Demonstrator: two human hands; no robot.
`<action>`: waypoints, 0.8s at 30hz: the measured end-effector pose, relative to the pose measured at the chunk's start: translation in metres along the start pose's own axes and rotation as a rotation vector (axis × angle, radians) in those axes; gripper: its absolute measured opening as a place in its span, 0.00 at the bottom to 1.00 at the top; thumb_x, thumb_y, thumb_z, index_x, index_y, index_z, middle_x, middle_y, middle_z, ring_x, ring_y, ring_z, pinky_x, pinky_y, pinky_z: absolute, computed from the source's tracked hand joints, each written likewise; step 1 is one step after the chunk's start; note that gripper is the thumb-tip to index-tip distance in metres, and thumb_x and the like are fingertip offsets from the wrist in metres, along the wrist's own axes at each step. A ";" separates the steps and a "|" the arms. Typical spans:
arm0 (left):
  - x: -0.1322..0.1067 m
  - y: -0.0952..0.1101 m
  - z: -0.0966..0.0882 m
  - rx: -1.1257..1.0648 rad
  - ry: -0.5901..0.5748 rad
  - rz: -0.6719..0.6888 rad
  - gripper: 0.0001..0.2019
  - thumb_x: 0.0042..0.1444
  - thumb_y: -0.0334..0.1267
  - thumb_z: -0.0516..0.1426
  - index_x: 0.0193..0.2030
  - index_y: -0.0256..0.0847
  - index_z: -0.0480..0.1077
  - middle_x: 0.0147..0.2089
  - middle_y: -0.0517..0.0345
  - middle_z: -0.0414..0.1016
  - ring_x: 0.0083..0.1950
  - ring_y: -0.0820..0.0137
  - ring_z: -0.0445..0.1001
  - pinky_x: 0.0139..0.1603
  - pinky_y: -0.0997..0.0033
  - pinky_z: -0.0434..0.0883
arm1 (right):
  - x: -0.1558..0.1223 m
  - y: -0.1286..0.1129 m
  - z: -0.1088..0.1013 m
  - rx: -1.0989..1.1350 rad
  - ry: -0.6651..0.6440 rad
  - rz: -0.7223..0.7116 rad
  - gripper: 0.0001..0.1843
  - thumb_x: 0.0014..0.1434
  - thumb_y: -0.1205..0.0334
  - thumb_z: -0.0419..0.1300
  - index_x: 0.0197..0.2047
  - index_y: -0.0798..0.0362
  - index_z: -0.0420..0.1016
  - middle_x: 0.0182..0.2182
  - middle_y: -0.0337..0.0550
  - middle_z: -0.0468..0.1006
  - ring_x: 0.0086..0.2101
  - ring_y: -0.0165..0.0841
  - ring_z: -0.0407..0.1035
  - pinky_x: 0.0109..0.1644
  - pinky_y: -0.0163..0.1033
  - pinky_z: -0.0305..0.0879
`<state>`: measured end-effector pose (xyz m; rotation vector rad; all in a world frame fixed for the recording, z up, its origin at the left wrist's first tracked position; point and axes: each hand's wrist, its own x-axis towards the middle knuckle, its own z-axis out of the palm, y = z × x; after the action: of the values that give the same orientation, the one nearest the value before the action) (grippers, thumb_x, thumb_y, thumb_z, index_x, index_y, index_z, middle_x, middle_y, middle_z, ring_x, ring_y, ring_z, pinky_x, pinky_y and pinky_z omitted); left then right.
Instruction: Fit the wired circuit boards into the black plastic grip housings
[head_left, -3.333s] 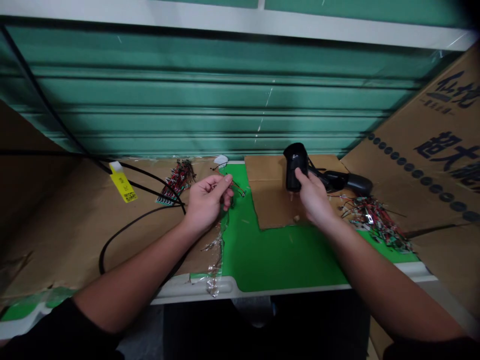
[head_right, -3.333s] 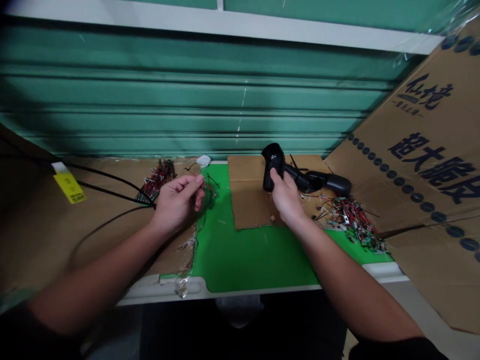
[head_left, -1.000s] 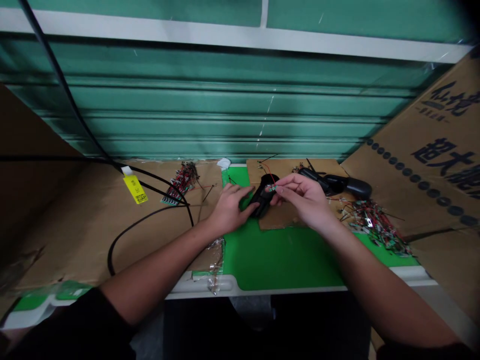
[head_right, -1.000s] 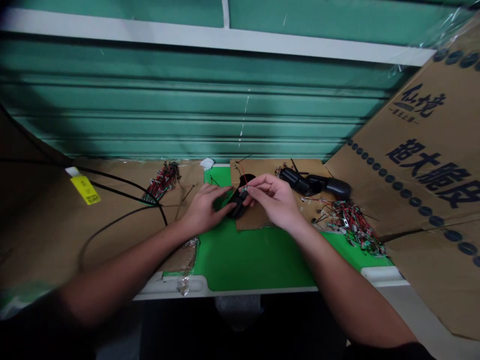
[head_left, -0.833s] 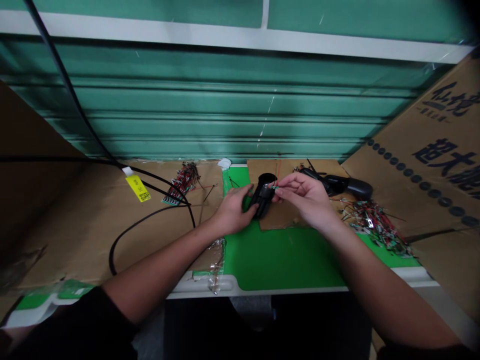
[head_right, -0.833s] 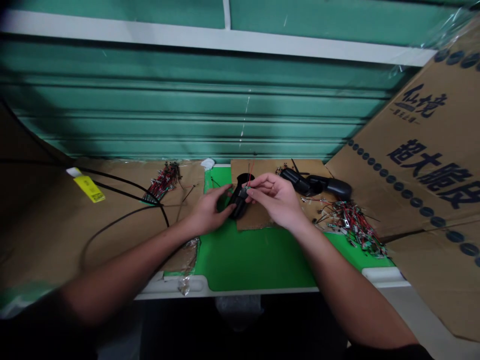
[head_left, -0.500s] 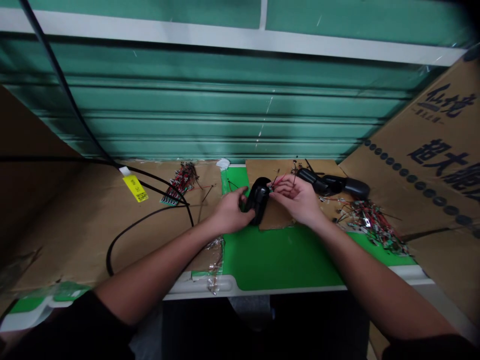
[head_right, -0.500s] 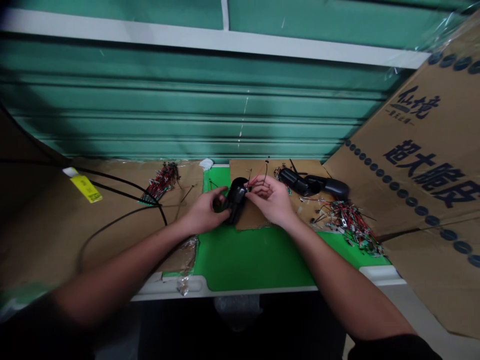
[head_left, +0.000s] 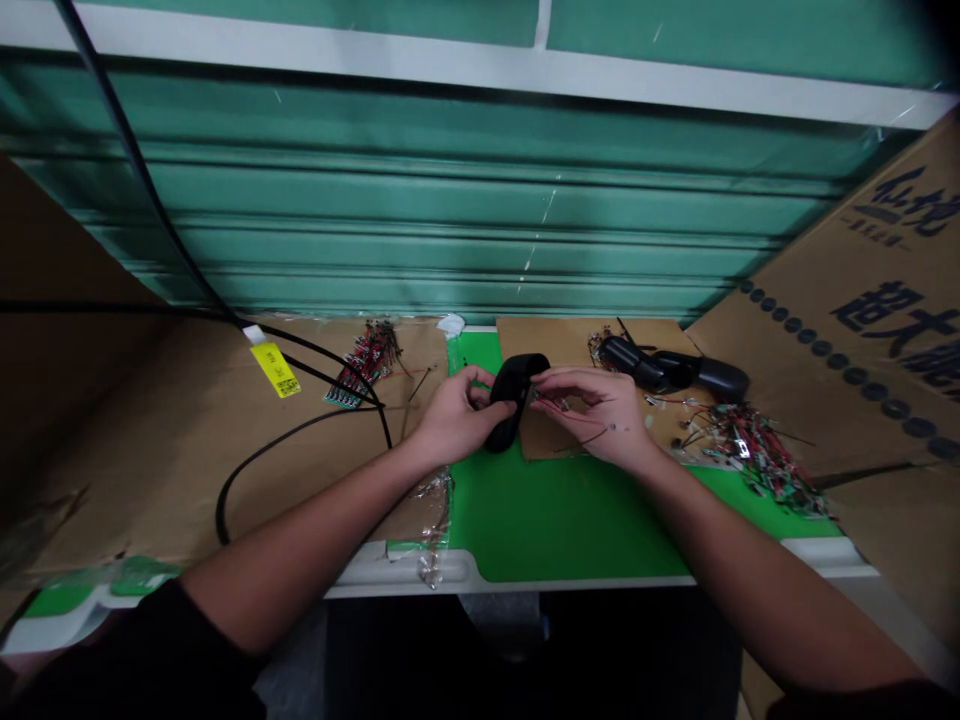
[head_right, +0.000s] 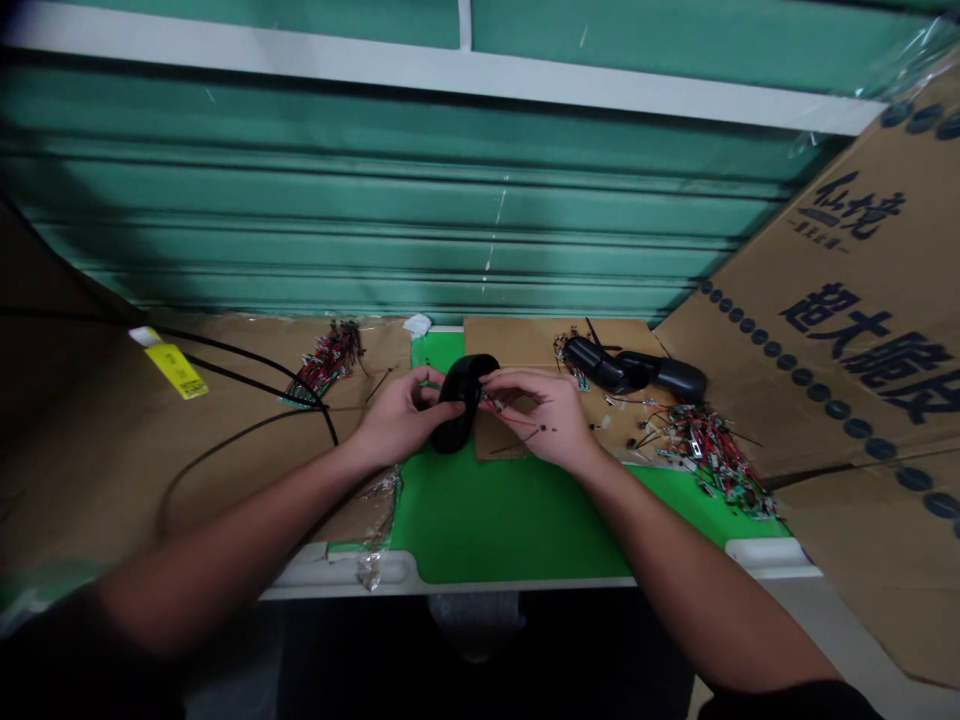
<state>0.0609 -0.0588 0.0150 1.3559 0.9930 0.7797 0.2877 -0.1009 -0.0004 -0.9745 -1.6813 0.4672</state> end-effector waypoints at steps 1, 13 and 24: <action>-0.001 0.000 0.000 -0.054 -0.005 -0.005 0.22 0.47 0.46 0.73 0.42 0.42 0.69 0.26 0.65 0.75 0.25 0.72 0.71 0.26 0.74 0.60 | 0.000 -0.002 -0.001 -0.037 -0.002 -0.036 0.07 0.63 0.65 0.75 0.45 0.46 0.89 0.46 0.44 0.91 0.46 0.39 0.87 0.55 0.45 0.84; -0.015 0.000 0.006 -0.347 -0.096 -0.024 0.23 0.46 0.39 0.76 0.42 0.41 0.69 0.37 0.61 0.81 0.36 0.70 0.80 0.37 0.71 0.74 | -0.002 -0.031 -0.013 -0.295 -0.070 -0.368 0.12 0.67 0.73 0.71 0.49 0.48 0.89 0.50 0.44 0.90 0.46 0.37 0.87 0.53 0.40 0.87; -0.019 0.001 0.005 -0.353 -0.115 0.003 0.25 0.47 0.41 0.76 0.42 0.42 0.65 0.38 0.61 0.82 0.33 0.71 0.79 0.34 0.73 0.73 | -0.004 -0.032 -0.017 -0.352 -0.089 -0.410 0.14 0.66 0.75 0.71 0.50 0.49 0.89 0.51 0.45 0.89 0.46 0.37 0.88 0.53 0.38 0.88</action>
<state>0.0578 -0.0779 0.0176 1.0828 0.7228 0.8259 0.2917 -0.1253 0.0260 -0.8294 -2.0257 -0.0617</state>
